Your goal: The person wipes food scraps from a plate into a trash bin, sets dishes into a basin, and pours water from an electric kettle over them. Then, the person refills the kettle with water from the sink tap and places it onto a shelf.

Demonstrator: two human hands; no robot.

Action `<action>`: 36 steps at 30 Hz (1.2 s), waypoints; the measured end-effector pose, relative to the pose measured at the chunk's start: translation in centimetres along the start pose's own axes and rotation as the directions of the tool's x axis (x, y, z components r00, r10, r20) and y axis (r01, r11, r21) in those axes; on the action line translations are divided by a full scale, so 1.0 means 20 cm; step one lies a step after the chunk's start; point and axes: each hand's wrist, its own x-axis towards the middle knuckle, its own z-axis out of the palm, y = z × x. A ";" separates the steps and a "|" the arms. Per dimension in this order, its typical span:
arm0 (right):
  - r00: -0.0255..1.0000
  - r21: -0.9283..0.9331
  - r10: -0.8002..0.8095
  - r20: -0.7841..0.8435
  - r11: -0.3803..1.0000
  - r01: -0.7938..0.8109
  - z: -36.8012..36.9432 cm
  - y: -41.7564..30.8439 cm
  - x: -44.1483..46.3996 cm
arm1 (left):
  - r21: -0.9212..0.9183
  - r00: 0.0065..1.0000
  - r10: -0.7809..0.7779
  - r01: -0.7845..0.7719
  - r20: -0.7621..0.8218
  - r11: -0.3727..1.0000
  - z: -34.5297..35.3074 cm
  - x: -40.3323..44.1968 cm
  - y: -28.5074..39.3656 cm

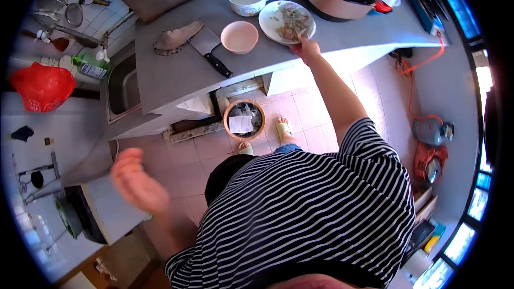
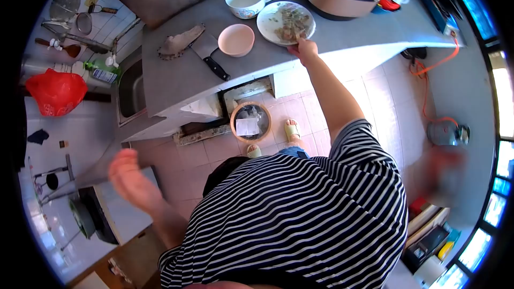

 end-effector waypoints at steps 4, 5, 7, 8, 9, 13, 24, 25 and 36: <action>1.000 -0.153 -0.023 -0.015 0.988 0.020 -0.02 -0.05 -0.01 | -0.210 0.860 -0.509 0.489 -0.049 0.847 0.13 -0.30 -0.26; 1.000 -0.157 -0.003 -0.004 0.988 0.003 -0.05 -0.07 -0.02 | -0.264 0.781 -0.623 0.591 -0.051 0.762 0.20 -0.32 -0.28; 1.000 -0.181 -0.013 0.015 0.983 0.015 -0.15 -0.15 -0.07 | -0.325 0.682 -0.729 0.676 -0.065 0.661 0.34 -0.35 -0.29; 0.996 -0.164 -0.024 0.084 0.986 0.037 -0.18 -0.20 -0.12 | -0.380 0.634 -0.773 0.719 0.016 0.582 0.41 -0.34 -0.30; 0.988 -0.145 -0.031 0.151 0.988 0.053 -0.23 -0.21 -0.19 | -0.424 0.582 -0.807 0.759 0.099 0.495 0.48 -0.35 -0.33; 0.931 -0.273 0.047 0.361 0.960 0.057 -0.35 -0.35 -0.41 | -0.377 0.373 -0.891 0.889 0.261 0.261 0.72 -0.32 -0.44; 0.596 -0.484 0.261 0.759 0.838 0.251 0.27 -0.21 -0.90 | -0.726 0.486 -0.852 0.656 0.195 0.208 0.50 -0.43 -0.35; 0.560 -0.521 0.297 0.774 0.800 0.296 0.28 -0.14 -0.91 | -0.666 0.487 -0.862 0.691 0.143 0.280 0.42 -0.49 -0.35; 0.439 -0.659 0.493 0.751 0.599 0.456 0.37 0.24 -1.10 | -0.789 0.554 -0.781 0.600 0.289 0.134 0.00 -0.84 -0.26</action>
